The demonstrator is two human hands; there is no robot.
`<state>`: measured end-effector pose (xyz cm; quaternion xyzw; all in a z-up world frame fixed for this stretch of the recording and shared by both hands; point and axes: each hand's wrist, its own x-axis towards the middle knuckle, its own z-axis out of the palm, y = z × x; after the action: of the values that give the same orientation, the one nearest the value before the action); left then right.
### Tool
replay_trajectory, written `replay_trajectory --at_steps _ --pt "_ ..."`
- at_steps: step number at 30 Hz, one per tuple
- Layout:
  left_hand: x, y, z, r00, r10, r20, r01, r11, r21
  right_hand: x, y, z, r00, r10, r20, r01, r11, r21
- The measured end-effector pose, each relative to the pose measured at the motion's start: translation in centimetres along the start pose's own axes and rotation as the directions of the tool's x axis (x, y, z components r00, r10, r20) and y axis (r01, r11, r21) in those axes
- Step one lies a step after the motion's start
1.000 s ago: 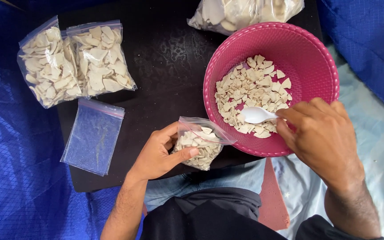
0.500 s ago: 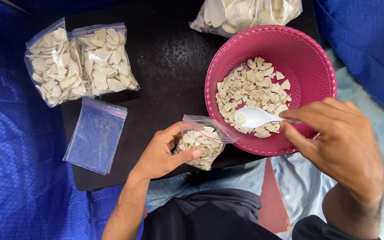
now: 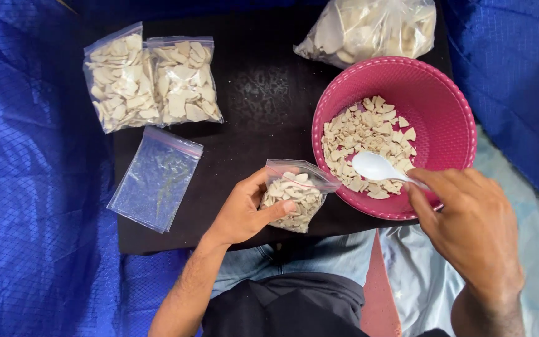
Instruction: Scooping small crackers from a bowl into plastic bags using a spoon
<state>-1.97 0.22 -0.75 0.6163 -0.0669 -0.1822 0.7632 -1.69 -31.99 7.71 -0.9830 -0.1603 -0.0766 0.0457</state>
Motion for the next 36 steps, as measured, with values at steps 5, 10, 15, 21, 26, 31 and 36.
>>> replay_trajectory --at_steps 5,10,15,21,26,31,36 --pt "-0.2 -1.2 0.3 0.97 -0.001 -0.244 -0.055 0.973 -0.223 -1.1 0.2 1.3 1.0 -0.018 -0.011 0.017 0.999 -0.036" --pt "-2.0 -0.8 1.2 0.938 0.091 -0.333 -0.213 0.912 -0.351 -0.2 -6.5 -1.4 0.935 -0.137 -0.327 0.206 0.961 0.184" --pt "-4.0 -1.0 3.4 0.827 0.412 -0.383 -0.479 0.873 -0.095 1.1 -12.2 2.2 0.962 -0.026 -0.272 0.225 0.638 0.736" --pt "-5.1 -3.1 1.2 0.74 0.537 -0.404 -0.568 0.821 0.051 3.3 -15.2 8.1 0.946 0.098 -0.308 0.281 0.219 0.934" --pt "-6.3 -2.6 -1.1 0.686 0.564 -0.459 -0.57 0.809 0.142 3.6 -16.2 10.0 0.951 0.111 -0.289 0.273 0.136 0.952" --pt "-6.6 -1.0 -1.8 0.605 0.599 -0.524 -0.553 0.79 0.265 3.9 -16.7 9.8 0.95 0.119 -0.288 0.272 0.133 0.953" --pt "-6.2 0.1 -2.2 0.567 0.628 -0.533 -0.544 0.771 0.331 4.3 -17.0 9.4 0.959 0.111 -0.262 0.248 0.131 0.96"
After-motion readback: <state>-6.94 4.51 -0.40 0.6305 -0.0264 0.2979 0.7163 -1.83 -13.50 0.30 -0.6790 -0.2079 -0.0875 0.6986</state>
